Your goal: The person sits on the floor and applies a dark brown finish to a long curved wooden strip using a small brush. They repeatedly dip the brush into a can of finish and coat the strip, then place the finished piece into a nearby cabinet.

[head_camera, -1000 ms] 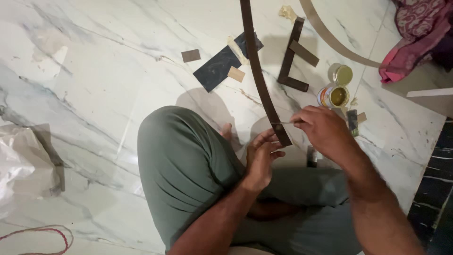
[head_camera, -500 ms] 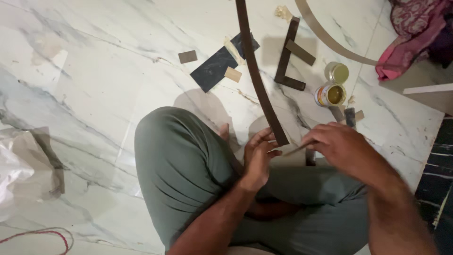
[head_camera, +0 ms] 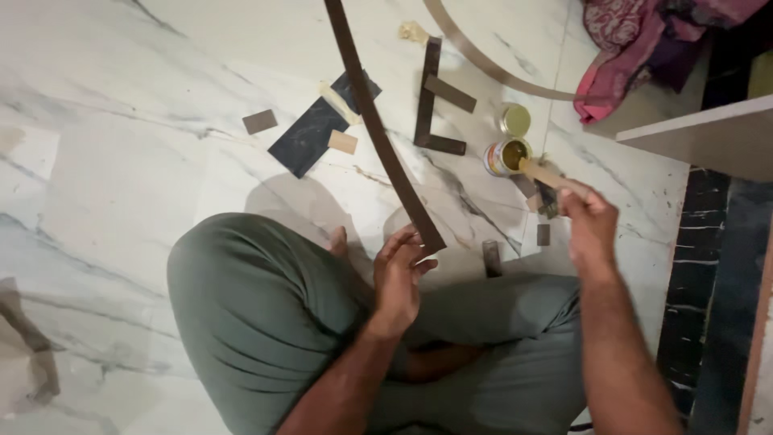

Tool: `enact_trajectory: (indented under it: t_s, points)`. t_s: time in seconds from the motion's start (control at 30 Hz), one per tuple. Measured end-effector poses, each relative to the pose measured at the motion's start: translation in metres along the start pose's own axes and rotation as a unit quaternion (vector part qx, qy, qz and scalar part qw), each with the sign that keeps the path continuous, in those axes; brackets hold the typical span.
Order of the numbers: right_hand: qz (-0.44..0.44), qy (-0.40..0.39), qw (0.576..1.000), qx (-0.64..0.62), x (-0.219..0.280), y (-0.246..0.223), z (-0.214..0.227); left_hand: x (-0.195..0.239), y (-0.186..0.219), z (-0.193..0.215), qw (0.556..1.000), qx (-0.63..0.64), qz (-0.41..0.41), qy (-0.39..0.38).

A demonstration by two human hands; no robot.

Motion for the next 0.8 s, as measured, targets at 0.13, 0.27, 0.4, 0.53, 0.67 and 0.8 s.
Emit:
enact_trajectory:
  t_s: [0.13,0.27,0.4,0.53,0.67,0.8]
  points:
    - [0.103,-0.004,0.995,0.011,0.009,0.002,-0.014,0.004,0.006,-0.004,1.000,-0.015,0.011,0.003]
    - [0.188,-0.004,0.978,0.093,0.005,-0.008,-0.020,0.001,0.006,-0.005,0.999,-0.027,0.024,0.020]
    - [0.265,-0.030,0.948,0.172,0.001,-0.027,-0.026,-0.001,0.004,-0.001,0.999,-0.028,0.031,0.018]
    - [0.347,-0.053,0.889,0.294,0.000,-0.044,-0.030,-0.004,0.003,0.000,1.000,-0.016,0.016,-0.001]
    - [0.408,-0.097,0.818,0.393,-0.003,-0.046,-0.028,0.001,0.007,-0.005,0.999,-0.027,0.031,0.020]
    - [0.444,-0.135,0.760,0.455,-0.007,-0.042,-0.025,0.004,0.009,-0.009,0.999,-0.016,0.033,0.019]
Point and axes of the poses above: each hand's wrist, its own x-axis away from the middle knuckle, its own z-axis out of the back of the hand, y = z × x, the point moved 4 cm from there along -x, towards the middle knuckle, and after that the axes turned 9 degrees about z, right-handed, at the moved point
